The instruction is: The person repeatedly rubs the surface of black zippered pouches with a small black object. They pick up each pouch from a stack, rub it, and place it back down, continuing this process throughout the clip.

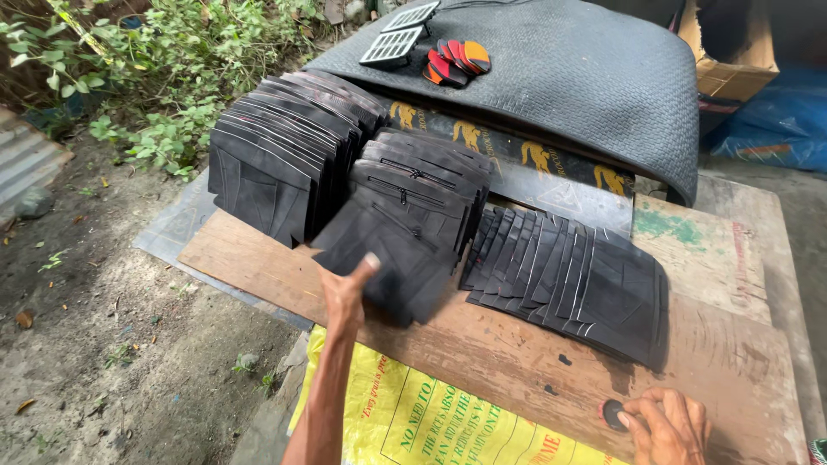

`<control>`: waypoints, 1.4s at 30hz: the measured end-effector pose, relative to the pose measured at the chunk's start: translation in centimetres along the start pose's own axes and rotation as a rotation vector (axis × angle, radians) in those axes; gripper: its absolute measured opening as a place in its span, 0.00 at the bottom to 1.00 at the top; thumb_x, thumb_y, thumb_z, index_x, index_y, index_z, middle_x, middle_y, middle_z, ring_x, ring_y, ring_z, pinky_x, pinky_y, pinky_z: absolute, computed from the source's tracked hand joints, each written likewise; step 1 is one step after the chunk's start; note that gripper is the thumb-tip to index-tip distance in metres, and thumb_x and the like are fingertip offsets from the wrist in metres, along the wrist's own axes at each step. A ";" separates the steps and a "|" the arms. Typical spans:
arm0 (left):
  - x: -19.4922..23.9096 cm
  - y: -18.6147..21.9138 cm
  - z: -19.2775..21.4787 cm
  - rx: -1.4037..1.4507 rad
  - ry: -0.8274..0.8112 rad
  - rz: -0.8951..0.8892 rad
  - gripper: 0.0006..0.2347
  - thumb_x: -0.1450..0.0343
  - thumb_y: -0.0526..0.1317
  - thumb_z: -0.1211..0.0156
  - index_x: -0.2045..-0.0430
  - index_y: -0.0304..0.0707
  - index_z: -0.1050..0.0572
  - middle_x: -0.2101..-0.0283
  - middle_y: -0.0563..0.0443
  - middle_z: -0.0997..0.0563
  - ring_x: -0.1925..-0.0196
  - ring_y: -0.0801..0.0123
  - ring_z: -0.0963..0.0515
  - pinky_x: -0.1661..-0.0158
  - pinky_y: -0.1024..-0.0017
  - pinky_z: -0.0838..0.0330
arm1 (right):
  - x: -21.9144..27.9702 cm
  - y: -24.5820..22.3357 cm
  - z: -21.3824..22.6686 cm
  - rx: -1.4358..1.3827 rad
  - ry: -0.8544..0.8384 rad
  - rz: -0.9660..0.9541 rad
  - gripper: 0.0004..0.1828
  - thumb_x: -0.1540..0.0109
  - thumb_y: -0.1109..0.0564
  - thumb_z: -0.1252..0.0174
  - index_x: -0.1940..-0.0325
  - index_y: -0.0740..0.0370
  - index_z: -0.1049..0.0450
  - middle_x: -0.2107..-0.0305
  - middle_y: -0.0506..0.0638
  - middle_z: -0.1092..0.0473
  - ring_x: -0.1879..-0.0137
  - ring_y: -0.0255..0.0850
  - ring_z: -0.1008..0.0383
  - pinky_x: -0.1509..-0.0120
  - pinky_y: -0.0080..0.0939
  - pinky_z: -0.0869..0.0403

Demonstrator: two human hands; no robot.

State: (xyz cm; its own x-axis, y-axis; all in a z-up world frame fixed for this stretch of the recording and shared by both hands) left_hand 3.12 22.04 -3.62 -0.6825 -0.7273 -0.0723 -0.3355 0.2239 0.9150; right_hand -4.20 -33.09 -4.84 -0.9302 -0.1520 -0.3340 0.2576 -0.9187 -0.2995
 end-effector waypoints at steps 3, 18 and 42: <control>1.9 0.0 -0.4 -0.181 0.056 0.156 0.37 0.45 0.25 0.23 0.43 0.18 0.40 0.48 0.38 0.26 0.48 0.54 0.24 0.45 0.63 0.29 | 0.1 0.2 -0.3 0.037 -0.034 -0.026 0.10 0.50 0.49 0.30 0.65 0.47 0.19 0.56 0.40 0.32 0.40 0.46 0.36 0.31 0.54 0.38; 8.0 2.1 -1.1 -0.217 -0.221 0.038 0.16 0.35 0.29 0.38 0.52 0.26 0.25 0.53 0.42 0.17 0.53 0.63 0.18 0.49 0.70 0.23 | -0.1 -0.2 0.5 0.150 -0.188 -0.087 0.11 0.48 0.48 0.31 0.62 0.42 0.18 0.54 0.41 0.34 0.38 0.45 0.39 0.35 0.55 0.37; 15.4 -3.8 -16.6 0.321 -0.632 0.815 0.18 0.42 0.23 0.42 0.59 0.36 0.27 0.64 0.50 0.18 0.66 0.67 0.18 0.59 0.68 0.18 | -6.7 -15.3 8.1 -1.245 -0.377 -0.237 0.11 0.36 0.56 0.40 0.62 0.70 0.26 0.59 0.50 0.37 0.52 0.36 0.37 0.43 0.37 0.37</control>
State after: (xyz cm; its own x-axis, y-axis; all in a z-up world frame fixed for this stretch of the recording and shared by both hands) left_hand 4.67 -0.82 -1.66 -0.9579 0.1640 0.2355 0.2799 0.7154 0.6402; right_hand -3.98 -20.92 9.21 -0.9489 -0.3120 0.0468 -0.0424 -0.0208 -0.9989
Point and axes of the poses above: each hand's wrist, its own x-axis away from the middle knuckle, its own z-axis out of the back of the hand, y = z × x, the point moved 2 cm from there along -x, towards the middle knuckle
